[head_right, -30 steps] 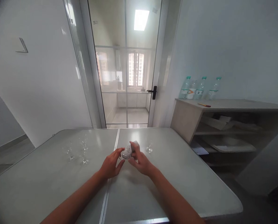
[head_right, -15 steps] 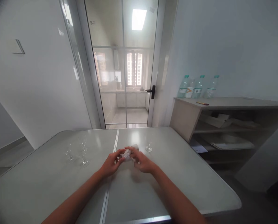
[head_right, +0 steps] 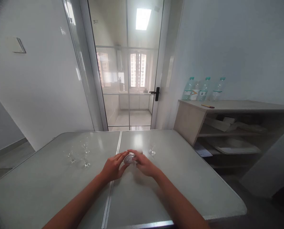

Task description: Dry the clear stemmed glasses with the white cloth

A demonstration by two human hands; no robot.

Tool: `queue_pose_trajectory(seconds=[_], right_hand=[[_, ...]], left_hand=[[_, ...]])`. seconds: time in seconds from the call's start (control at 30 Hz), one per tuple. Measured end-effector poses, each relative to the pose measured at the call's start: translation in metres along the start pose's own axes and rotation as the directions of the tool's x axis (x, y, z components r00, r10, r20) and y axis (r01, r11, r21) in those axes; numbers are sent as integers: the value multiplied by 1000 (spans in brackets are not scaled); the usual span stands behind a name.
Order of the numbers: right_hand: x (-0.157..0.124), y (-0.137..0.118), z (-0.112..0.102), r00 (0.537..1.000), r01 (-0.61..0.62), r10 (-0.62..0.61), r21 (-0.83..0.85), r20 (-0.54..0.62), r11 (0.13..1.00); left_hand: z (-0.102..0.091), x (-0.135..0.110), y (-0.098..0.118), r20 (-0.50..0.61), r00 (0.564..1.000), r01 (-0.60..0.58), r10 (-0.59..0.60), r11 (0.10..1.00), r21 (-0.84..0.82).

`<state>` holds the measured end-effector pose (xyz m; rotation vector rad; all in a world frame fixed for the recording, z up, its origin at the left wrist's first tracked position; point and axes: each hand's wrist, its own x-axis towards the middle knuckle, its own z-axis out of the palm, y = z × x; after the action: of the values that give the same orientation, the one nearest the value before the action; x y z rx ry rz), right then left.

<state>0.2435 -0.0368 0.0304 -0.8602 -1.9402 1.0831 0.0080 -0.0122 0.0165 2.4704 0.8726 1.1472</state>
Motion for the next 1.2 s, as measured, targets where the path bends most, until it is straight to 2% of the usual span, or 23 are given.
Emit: queue_pose_trajectory(seconds=[0.1, 0.17, 0.23, 0.3, 0.37, 0.43, 0.6, 0.67, 0.7, 0.73, 0.77, 0.8, 0.83, 0.9, 0.93, 0.97, 1.0, 1.07, 1.2], right_hand=[[-4, 4, -2, 990, 108, -76, -298, 119, 948], [-6, 6, -4, 979, 148, -81, -373, 188, 916], [-7, 9, -5, 975, 178, -100, -424, 199, 888], [-7, 11, -5, 975, 199, -127, -474, 181, 858], [-6, 11, -3, 978, 205, -152, -503, 145, 840], [-6, 10, -1, 978, 207, -172, -503, 117, 839], [-6, 8, 1, 968, 252, -229, -454, 107, 855], [-6, 10, 1, 963, 267, -255, -425, 87, 865], [-6, 12, 1, 962, 270, -262, -401, 75, 876], [-6, 13, 1, 963, 265, -262, -367, 59, 892], [-5, 13, 1, 967, 251, -253, -325, 38, 912], [-4, 14, 2, 973, 226, -231, -275, 12, 935], [-3, 13, 3, 981, 188, -196, -214, -16, 959], [-1, 10, 6, 994, 84, -87, -48, -62, 995], [0, 7, 6, 997, 23, -19, 54, -68, 998], [1, 5, 7, 997, -40, 51, 163, -61, 986], [2, 2, 6, 992, -101, 116, 266, -43, 959], [3, -3, 4, 977, -189, 213, 432, -9, 882], [5, -5, -2, 956, -216, 292, 644, -12, 734]], left_hand=[[0, 0, 5, 0, 999, 37, -37, 998, -53], [-1, 2, 8, 40, 995, 90, -86, 991, -104], [-3, 6, 11, 96, 982, 178, -161, 960, -214], [-7, 11, 13, 202, 947, 310, -248, 869, -386], [-10, 14, 12, 346, 886, 458, -310, 707, -540], [-14, 14, 10, 493, 806, 589, -326, 526, -614], [-20, 12, 6, 765, 572, 815, -295, 102, -570], [-19, 13, 7, 820, 513, 848, -254, -2, -530], [-18, 13, 8, 827, 509, 851, -240, -6, -525], [-17, 13, 9, 815, 527, 843, -241, 31, -536], [-14, 14, 10, 780, 568, 821, -264, 116, -558], [-12, 13, 11, 713, 630, 777, -307, 249, -578], [-9, 13, 12, 609, 710, 702, -354, 424, -572], [-4, 9, 12, 320, 874, 474, -366, 789, -391], [-1, 7, 11, 190, 933, 346, -307, 911, -226], [1, 5, 10, 104, 971, 223, -216, 973, -57], [2, 2, 8, 63, 991, 113, -119, 990, 89], [4, -1, 4, 65, 997, -62, 45, 958, 279], [3, -1, -2, 68, 969, -243, 237, 869, 430]])
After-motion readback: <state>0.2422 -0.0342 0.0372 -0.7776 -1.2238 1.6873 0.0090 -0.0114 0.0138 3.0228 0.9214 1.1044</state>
